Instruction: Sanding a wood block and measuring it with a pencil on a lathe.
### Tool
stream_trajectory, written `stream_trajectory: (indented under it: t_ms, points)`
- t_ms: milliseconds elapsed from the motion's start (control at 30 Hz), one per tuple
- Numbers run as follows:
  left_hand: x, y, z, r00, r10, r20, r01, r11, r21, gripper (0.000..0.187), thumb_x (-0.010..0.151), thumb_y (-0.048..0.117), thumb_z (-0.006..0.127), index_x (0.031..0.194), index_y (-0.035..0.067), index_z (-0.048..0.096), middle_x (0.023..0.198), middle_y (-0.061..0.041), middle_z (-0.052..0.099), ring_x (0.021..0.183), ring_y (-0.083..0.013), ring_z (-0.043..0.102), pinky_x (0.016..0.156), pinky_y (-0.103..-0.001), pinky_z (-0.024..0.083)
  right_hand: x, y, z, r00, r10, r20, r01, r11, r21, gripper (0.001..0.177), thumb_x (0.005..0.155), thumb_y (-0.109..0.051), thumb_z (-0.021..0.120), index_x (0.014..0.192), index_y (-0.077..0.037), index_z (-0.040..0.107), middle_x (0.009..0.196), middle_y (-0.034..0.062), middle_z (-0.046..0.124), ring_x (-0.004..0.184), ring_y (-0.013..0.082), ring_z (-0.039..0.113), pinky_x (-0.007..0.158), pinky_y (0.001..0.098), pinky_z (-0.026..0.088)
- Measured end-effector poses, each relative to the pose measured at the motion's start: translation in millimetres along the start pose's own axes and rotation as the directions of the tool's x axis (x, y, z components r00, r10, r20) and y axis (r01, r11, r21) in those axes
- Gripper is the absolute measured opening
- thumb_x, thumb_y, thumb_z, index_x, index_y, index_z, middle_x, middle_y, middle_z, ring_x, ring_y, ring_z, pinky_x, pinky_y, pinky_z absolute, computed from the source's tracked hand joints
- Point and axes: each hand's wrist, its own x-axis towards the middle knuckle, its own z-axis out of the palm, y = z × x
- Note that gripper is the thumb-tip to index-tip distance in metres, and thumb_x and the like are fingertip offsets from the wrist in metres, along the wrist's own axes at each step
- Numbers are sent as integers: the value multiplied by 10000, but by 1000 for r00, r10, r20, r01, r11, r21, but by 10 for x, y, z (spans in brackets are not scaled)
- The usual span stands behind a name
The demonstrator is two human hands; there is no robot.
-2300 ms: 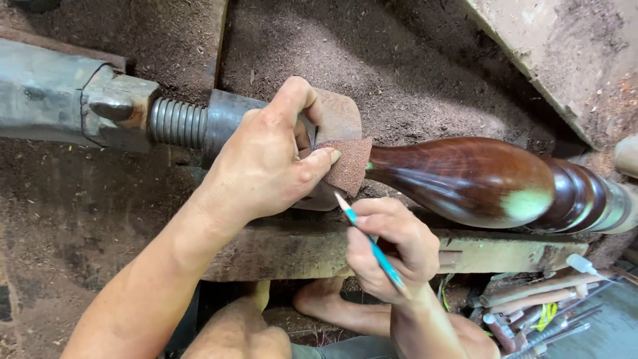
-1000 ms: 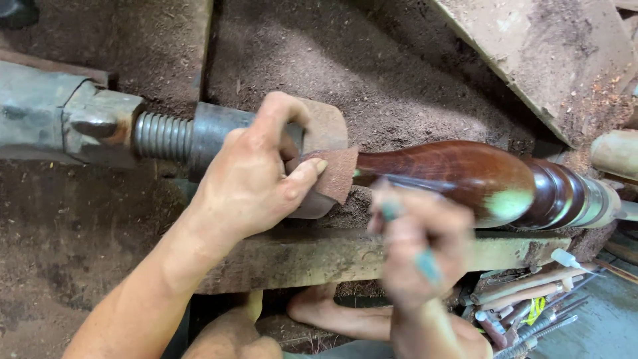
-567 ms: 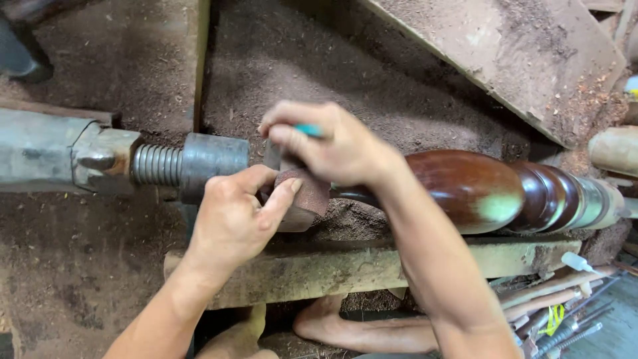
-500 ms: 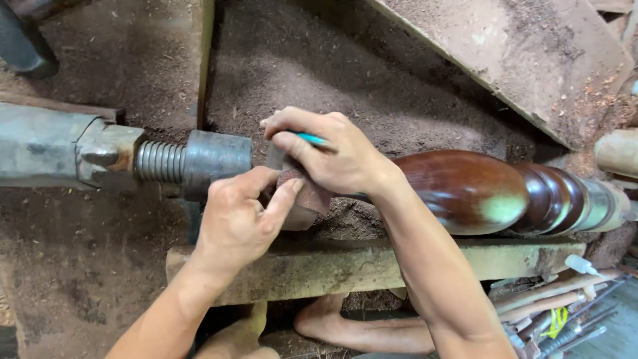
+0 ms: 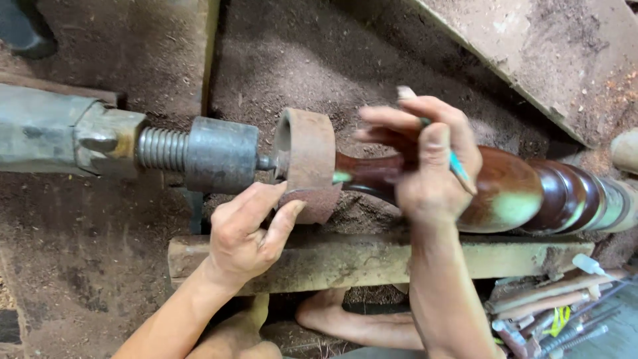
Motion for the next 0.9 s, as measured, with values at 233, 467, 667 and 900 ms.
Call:
stream_trajectory:
  t_ms: [233,467,667,900]
  points:
    - [32,61,3,999,-49,-11,50,997,66,230,912,10,775,1122,-52,705,957,-170,751,804,-226,757,698,-297,585,-747,305,37,974,169,-153,-191,971,-146,251,938,1,759,1049,-64,544,1010,138,753,922,158,721,865,311,615]
    - [13,118,-18,997,-79,14,77,991,107,207,948,11,775,1137,-44,709,990,-176,749,842,-243,757,746,-306,585,-767,483,144,931,299,-210,-286,954,87,372,890,58,800,1009,-71,472,993,108,704,901,102,625,832,270,539]
    - [8,103,-6,999,-43,25,39,992,121,231,966,-8,757,1183,-55,691,1049,-191,743,892,-259,761,789,-314,591,-644,403,135,933,332,-142,-314,940,136,393,871,24,808,991,-90,452,981,110,717,839,87,653,743,236,568]
    - [3,86,8,1000,-27,3,26,992,123,237,960,-20,753,1183,-57,684,1042,-186,743,889,-262,757,792,-318,595,-642,401,132,934,324,-150,-319,946,59,424,865,24,817,982,-102,430,972,94,712,811,46,600,710,198,516]
